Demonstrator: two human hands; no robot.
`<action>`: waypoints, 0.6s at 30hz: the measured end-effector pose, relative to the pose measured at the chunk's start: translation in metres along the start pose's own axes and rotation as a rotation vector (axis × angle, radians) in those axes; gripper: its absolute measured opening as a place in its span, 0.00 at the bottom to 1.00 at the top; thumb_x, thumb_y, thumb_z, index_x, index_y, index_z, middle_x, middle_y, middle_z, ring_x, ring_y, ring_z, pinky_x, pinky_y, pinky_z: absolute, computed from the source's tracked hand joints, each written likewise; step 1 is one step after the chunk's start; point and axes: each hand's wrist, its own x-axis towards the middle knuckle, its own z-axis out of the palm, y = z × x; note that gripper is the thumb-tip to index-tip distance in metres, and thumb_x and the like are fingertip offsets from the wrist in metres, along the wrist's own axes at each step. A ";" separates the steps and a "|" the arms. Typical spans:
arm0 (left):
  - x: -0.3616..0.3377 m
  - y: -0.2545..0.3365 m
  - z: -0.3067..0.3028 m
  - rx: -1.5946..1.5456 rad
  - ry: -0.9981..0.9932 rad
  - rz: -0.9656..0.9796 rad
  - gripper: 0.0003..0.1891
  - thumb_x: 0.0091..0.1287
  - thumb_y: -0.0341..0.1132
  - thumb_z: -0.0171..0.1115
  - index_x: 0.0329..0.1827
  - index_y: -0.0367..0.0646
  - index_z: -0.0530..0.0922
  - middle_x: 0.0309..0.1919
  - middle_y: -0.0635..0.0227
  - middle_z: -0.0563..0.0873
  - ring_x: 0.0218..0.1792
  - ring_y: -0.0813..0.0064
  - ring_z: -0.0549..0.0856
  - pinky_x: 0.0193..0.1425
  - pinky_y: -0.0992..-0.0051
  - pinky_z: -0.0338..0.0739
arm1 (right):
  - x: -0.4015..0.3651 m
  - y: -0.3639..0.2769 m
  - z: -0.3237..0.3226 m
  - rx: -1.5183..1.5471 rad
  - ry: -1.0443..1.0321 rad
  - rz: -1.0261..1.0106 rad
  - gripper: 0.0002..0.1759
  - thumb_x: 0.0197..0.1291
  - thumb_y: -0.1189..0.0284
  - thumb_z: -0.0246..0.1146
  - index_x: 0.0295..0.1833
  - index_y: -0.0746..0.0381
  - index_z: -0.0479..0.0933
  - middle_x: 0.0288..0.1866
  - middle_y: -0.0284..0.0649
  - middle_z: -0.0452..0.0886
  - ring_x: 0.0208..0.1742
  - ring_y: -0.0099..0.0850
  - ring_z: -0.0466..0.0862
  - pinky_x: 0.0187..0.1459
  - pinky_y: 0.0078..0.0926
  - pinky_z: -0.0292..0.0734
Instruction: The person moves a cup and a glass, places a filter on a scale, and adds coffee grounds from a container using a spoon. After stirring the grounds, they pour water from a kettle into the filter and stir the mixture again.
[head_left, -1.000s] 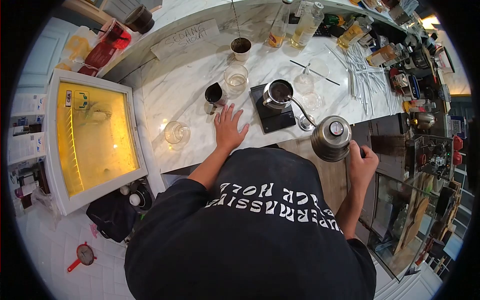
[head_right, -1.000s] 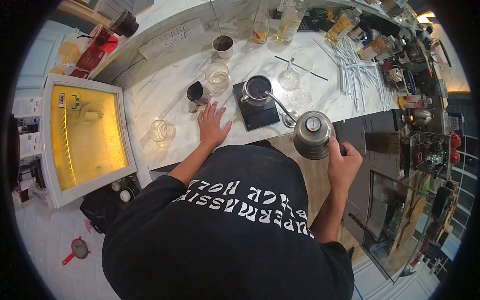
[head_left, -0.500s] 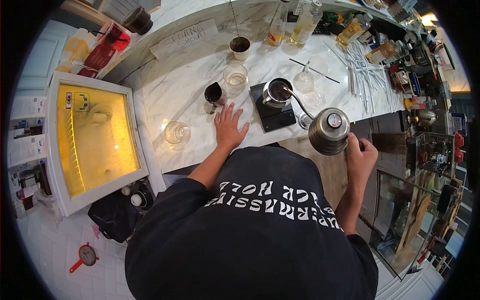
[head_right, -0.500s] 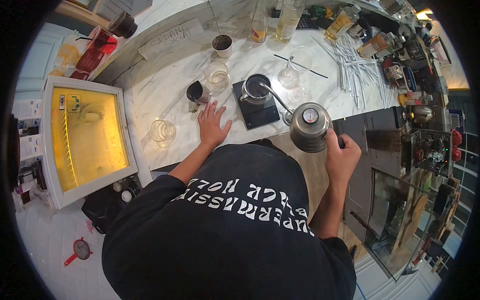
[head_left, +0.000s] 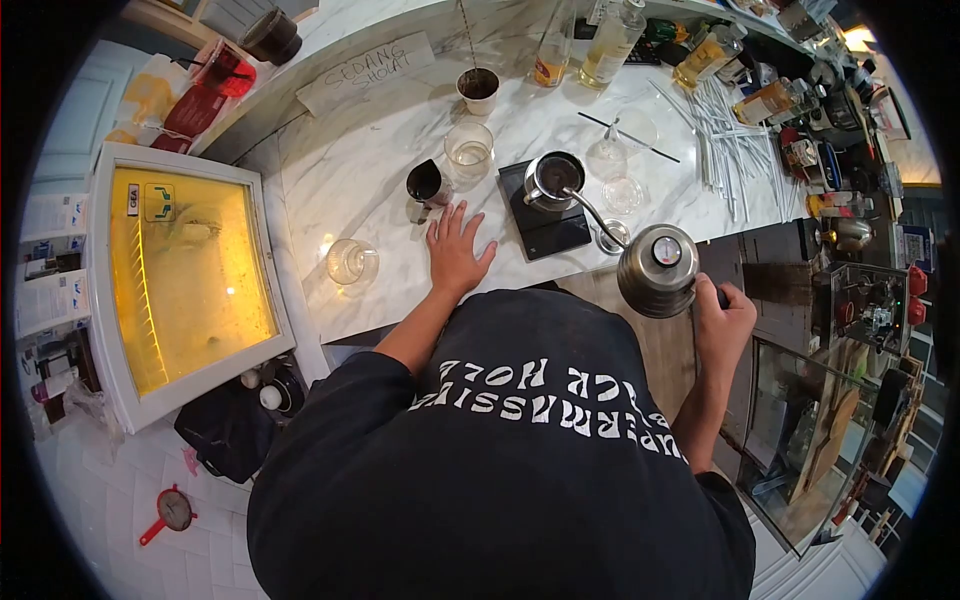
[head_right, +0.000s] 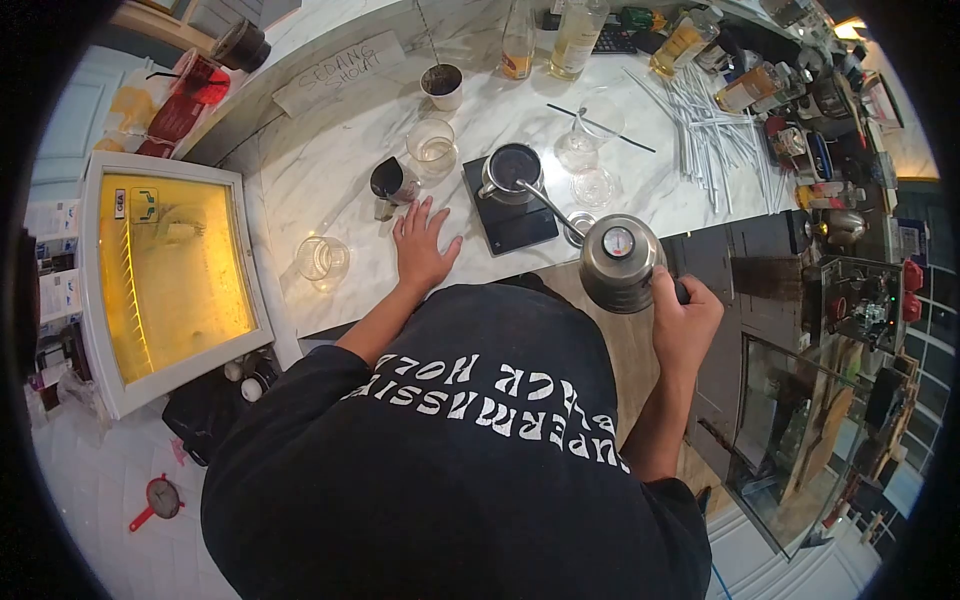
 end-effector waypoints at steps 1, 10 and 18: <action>0.000 0.000 -0.001 0.000 -0.003 -0.001 0.32 0.69 0.53 0.71 0.75 0.53 0.80 0.84 0.58 0.69 0.86 0.52 0.62 0.87 0.45 0.49 | 0.000 -0.003 0.003 0.006 -0.004 0.007 0.25 0.67 0.68 0.73 0.24 0.68 0.68 0.22 0.26 0.63 0.28 0.17 0.63 0.27 0.28 0.58; 0.000 -0.001 0.001 0.012 0.019 0.010 0.32 0.69 0.53 0.71 0.75 0.53 0.80 0.83 0.58 0.70 0.87 0.53 0.62 0.87 0.45 0.50 | 0.008 -0.004 0.011 -0.005 0.027 -0.032 0.25 0.68 0.67 0.73 0.25 0.68 0.68 0.22 0.27 0.62 0.29 0.17 0.63 0.28 0.28 0.58; 0.000 -0.001 0.001 0.003 0.029 0.007 0.32 0.68 0.53 0.71 0.74 0.53 0.81 0.83 0.58 0.71 0.86 0.52 0.63 0.87 0.43 0.51 | 0.008 0.008 -0.002 -0.037 0.064 -0.028 0.27 0.68 0.68 0.73 0.24 0.66 0.65 0.22 0.26 0.61 0.29 0.17 0.62 0.28 0.27 0.55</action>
